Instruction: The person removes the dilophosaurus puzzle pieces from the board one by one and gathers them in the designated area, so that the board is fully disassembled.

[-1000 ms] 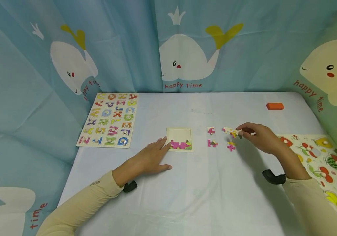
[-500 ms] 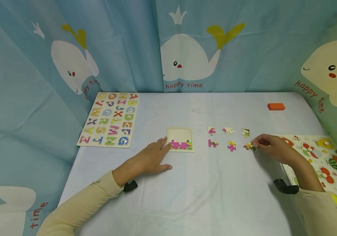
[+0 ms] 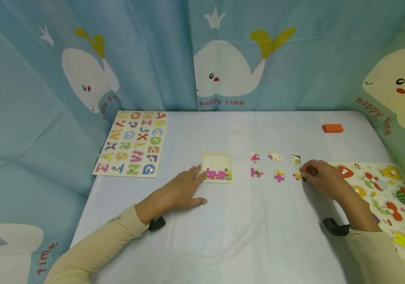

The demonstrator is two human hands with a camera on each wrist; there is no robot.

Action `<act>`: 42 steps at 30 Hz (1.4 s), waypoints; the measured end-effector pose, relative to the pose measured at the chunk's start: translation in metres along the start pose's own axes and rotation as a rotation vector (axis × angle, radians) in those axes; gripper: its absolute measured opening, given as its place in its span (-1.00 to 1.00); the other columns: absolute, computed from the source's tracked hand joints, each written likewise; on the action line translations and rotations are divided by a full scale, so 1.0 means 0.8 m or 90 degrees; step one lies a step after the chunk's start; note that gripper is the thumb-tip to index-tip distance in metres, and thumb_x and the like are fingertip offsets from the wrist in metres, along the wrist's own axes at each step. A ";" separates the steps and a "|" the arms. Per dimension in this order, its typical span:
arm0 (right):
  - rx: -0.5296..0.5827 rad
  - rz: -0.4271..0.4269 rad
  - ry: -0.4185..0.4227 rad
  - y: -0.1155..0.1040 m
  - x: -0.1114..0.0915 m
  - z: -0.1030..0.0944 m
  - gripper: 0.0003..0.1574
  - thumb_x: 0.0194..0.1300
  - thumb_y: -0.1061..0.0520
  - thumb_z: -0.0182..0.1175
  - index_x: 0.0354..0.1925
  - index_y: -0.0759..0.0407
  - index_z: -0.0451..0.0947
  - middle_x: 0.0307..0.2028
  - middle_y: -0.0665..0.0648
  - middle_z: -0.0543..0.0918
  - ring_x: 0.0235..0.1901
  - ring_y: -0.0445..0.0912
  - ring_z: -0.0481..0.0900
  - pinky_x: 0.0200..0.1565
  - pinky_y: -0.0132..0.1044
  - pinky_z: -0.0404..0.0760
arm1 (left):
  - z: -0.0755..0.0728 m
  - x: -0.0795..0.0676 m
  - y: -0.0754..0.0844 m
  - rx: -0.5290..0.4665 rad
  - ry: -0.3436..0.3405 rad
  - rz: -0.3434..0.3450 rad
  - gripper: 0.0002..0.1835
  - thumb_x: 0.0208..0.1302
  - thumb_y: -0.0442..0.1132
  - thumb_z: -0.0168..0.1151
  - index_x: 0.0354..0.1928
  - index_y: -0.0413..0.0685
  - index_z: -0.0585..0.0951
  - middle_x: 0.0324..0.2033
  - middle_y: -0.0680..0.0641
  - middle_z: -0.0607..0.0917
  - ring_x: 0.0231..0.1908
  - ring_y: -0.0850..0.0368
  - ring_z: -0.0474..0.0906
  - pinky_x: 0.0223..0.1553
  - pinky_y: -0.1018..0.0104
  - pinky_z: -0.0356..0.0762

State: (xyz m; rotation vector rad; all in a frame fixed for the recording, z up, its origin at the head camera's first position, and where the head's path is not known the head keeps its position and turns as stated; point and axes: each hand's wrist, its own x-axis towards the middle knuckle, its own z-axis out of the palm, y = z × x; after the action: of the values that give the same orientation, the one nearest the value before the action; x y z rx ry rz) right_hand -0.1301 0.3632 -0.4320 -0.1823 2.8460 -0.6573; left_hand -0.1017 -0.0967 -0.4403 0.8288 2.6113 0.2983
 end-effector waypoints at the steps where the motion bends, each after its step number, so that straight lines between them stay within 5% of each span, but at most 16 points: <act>1: -0.002 -0.008 0.007 -0.005 0.001 -0.001 -0.66 0.52 0.14 0.27 0.09 0.39 0.57 -0.16 0.30 0.62 -0.16 0.12 0.50 -0.26 -0.20 0.50 | 0.000 0.000 0.000 0.001 -0.001 -0.001 -0.01 0.43 0.27 0.29 0.67 -0.11 0.17 0.68 -0.23 0.02 0.67 -0.13 -0.04 0.63 -0.02 0.06; 10: 0.047 -0.092 0.028 -0.090 0.025 0.007 -0.67 0.55 0.16 0.21 0.14 0.35 0.57 -0.13 0.29 0.71 -0.10 0.14 0.63 -0.17 -0.10 0.56 | -0.002 0.000 -0.001 0.000 -0.005 -0.005 -0.01 0.43 0.29 0.28 0.67 -0.10 0.17 0.68 -0.22 0.01 0.67 -0.12 -0.03 0.63 -0.02 0.06; 24: 0.111 -0.235 -0.085 -0.221 0.071 0.096 -0.68 0.48 0.25 0.28 0.14 0.31 0.58 -0.33 0.09 0.70 -0.34 -0.09 0.57 -0.21 -0.21 0.60 | -0.005 0.000 -0.001 -0.007 -0.011 -0.006 -0.01 0.43 0.30 0.26 0.67 -0.09 0.17 0.68 -0.21 0.02 0.67 -0.12 -0.04 0.63 -0.01 0.04; 32: 0.107 -0.295 -0.102 -0.254 0.076 0.123 -0.71 0.46 0.29 0.27 0.10 0.35 0.59 -0.26 0.13 0.69 -0.31 -0.10 0.58 -0.15 -0.22 0.63 | -0.005 -0.001 -0.002 -0.003 0.001 0.008 -0.02 0.44 0.29 0.26 0.65 -0.14 0.19 0.66 -0.26 0.06 0.65 -0.17 0.01 0.61 -0.07 0.09; 42: 0.066 -0.312 -0.078 -0.261 0.076 0.138 -0.72 0.45 0.26 0.32 0.08 0.30 0.60 -0.16 0.20 0.66 -0.22 -0.04 0.60 -0.09 -0.18 0.64 | -0.007 -0.001 -0.005 0.002 -0.003 0.009 -0.04 0.45 0.28 0.25 0.66 -0.10 0.18 0.67 -0.23 0.06 0.66 -0.13 0.01 0.62 -0.04 0.07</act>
State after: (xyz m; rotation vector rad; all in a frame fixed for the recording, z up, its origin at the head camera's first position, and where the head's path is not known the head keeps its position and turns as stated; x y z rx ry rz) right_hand -0.1479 0.1203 -0.4469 -0.8871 2.6495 -0.8446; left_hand -0.1054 -0.1010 -0.4366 0.8482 2.6024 0.2958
